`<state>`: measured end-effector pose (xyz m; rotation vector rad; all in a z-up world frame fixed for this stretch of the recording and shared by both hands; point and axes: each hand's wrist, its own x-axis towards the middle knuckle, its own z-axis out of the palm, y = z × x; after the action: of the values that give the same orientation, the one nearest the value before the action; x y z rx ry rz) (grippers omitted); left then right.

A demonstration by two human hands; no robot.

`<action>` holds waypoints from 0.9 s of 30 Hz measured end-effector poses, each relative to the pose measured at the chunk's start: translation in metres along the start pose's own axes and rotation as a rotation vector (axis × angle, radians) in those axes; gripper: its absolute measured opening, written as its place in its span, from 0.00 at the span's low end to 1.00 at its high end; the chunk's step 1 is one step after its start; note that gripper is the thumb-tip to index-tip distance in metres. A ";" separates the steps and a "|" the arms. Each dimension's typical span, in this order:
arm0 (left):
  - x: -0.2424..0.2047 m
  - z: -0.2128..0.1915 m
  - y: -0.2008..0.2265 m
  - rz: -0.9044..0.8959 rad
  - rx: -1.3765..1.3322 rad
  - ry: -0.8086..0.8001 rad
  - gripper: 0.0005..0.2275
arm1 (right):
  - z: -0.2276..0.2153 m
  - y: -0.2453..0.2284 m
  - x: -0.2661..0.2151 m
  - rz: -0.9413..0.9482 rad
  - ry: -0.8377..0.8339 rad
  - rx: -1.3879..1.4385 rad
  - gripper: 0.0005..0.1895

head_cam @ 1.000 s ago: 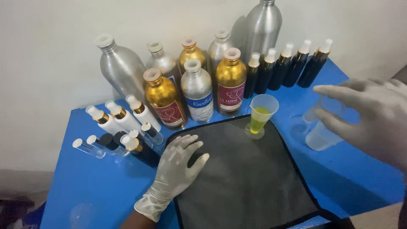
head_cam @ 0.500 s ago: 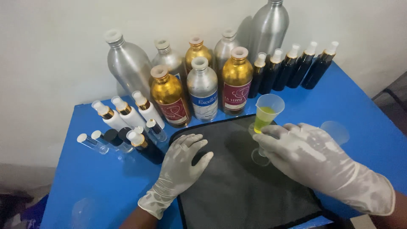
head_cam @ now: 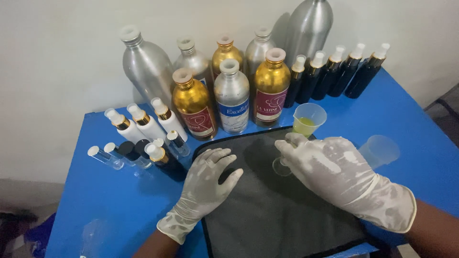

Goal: The person is pouring liquids from larger aluminum and gold bottles into small measuring cups on a table.

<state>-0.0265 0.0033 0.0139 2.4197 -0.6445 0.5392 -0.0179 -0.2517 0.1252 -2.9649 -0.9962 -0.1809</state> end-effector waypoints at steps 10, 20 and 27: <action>0.001 0.002 0.000 -0.011 -0.006 -0.006 0.15 | -0.007 -0.002 0.004 0.030 -0.025 0.011 0.22; 0.000 0.001 0.004 0.059 -0.023 0.059 0.15 | -0.061 0.006 0.085 -0.082 0.353 -0.083 0.22; 0.000 0.000 0.007 0.102 -0.055 0.112 0.16 | -0.037 0.007 0.153 -0.063 0.289 -0.066 0.24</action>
<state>-0.0304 -0.0014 0.0171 2.2965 -0.7274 0.6849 0.1036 -0.1673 0.1794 -2.8506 -1.0618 -0.6342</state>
